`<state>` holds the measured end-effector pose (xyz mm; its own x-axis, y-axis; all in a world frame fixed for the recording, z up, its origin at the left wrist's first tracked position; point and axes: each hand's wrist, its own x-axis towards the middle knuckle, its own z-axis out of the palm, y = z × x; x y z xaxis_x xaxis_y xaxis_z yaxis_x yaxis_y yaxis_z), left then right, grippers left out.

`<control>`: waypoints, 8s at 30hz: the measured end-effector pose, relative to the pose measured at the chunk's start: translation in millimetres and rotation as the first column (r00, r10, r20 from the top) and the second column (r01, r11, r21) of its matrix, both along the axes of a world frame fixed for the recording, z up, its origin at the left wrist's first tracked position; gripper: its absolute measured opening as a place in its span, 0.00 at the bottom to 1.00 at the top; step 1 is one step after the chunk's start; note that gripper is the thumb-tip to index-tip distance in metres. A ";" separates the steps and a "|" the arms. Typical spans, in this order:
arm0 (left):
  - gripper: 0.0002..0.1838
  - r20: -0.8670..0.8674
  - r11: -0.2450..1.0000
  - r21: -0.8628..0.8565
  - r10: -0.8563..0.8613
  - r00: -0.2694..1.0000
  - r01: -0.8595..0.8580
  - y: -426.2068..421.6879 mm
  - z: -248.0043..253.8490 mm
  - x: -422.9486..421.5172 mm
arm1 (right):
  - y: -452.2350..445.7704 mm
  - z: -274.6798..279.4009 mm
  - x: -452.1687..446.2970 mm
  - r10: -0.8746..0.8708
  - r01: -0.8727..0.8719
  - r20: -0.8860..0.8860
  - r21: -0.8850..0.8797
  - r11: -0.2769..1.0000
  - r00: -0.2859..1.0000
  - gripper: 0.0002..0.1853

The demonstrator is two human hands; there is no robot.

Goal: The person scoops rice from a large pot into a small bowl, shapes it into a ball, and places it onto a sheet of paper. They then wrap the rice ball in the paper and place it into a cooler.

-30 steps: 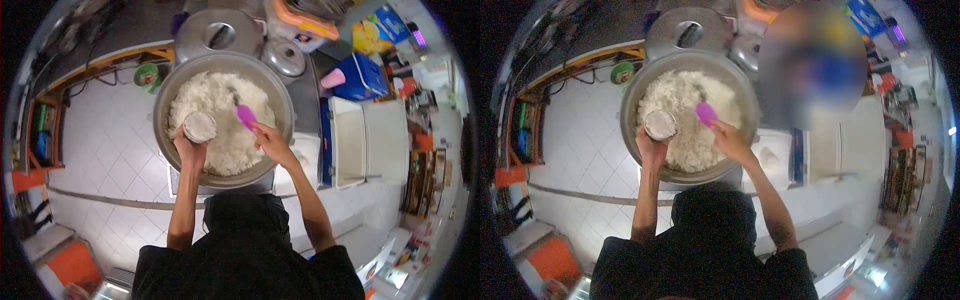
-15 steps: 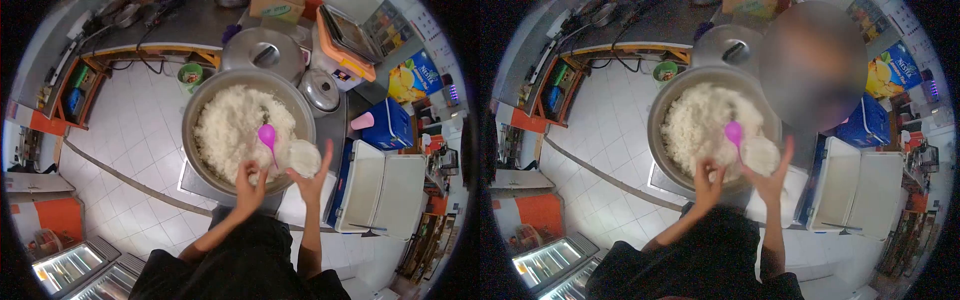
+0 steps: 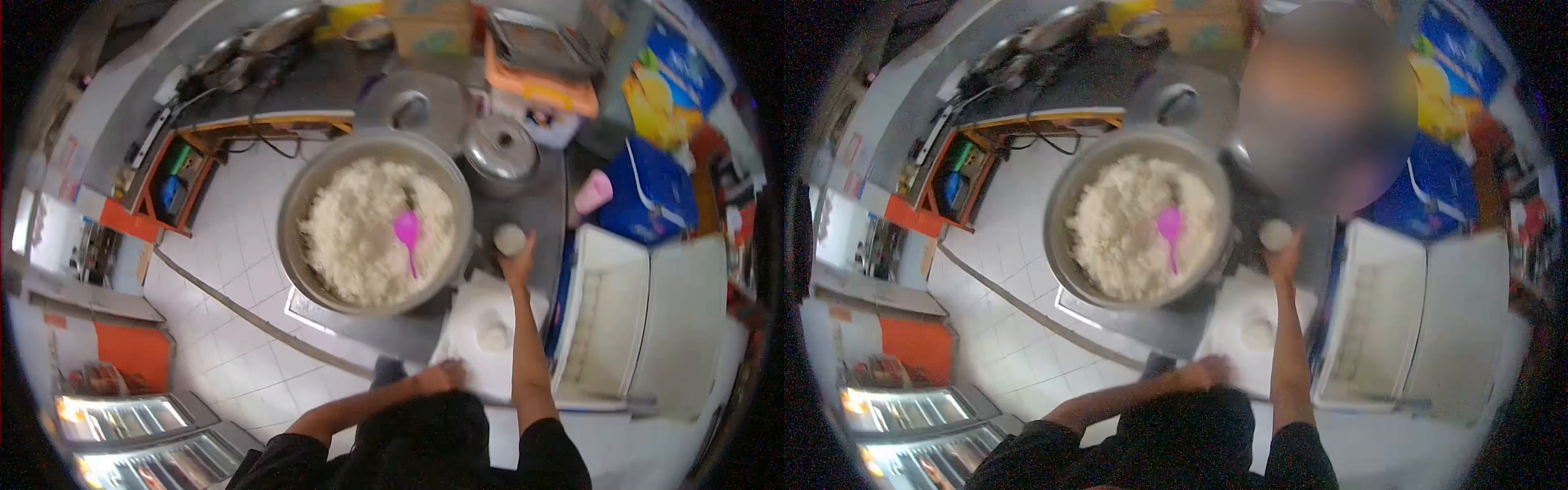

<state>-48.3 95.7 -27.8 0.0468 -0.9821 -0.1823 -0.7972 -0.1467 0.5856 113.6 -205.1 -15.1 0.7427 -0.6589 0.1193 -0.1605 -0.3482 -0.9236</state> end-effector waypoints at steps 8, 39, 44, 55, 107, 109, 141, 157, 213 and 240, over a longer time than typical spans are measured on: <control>0.29 0.188 0.970 -0.241 0.030 0.982 0.017 -2.4 9.9 -9.1 | 11.2 11.5 -215.1 -0.073 0.074 -0.016 0.059 0.996 0.997 0.16; 0.11 -0.317 0.786 -0.163 0.531 0.786 -0.596 -24.2 55.1 3.8 | 55.6 16.9 -312.3 0.500 -0.575 -0.323 -0.206 0.792 0.803 0.11; 0.07 -0.080 0.666 -0.383 0.666 0.741 -0.640 -24.0 58.3 15.4 | 44.8 -13.2 -299.0 0.119 -0.293 -0.358 -0.485 0.824 0.926 0.11; 0.11 -0.378 0.116 -0.187 0.908 0.180 -0.976 -50.6 -13.3 45.1 | 6.9 -40.3 -257.1 0.010 -0.014 -0.263 -0.013 1.000 0.965 0.19; 0.41 0.456 0.924 -0.169 0.383 0.803 -0.344 -93.4 11.0 -14.5 | 21.6 58.5 -242.2 -0.146 -0.169 -0.609 -0.429 0.887 0.780 0.16; 0.41 0.460 0.923 -0.149 0.382 0.802 -0.354 -93.1 13.5 -9.4 | 25.5 52.4 -251.8 -0.193 -0.185 -0.777 -0.369 0.911 0.598 0.20; 0.34 0.330 0.915 -0.019 0.385 0.862 -0.402 -98.8 26.8 -12.7 | 20.5 55.3 -206.3 0.547 -0.746 -0.511 -0.515 0.423 0.663 0.08; 0.16 0.283 0.683 -0.340 0.729 0.623 -0.646 -96.7 48.3 33.9 | 35.7 17.7 -228.4 0.276 -0.545 -0.580 -0.361 0.757 0.767 0.13; 0.26 -0.541 0.640 -0.334 0.471 0.697 -0.692 -111.5 125.3 34.4 | 52.9 161.6 -223.8 0.167 -0.045 -0.068 0.807 0.589 0.984 0.18; 0.16 -0.503 0.262 -0.099 0.819 0.275 -0.960 -277.2 116.2 -17.4 | -208.1 -2.0 -244.6 -0.563 0.303 -0.204 0.949 0.087 0.801 0.17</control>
<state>-65.6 -181.5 88.4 0.9465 -0.3119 -0.0827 -0.0491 -0.3927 0.9184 -131.1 -413.2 -17.0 0.3334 -0.5735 -0.7483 0.2426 0.8191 -0.5198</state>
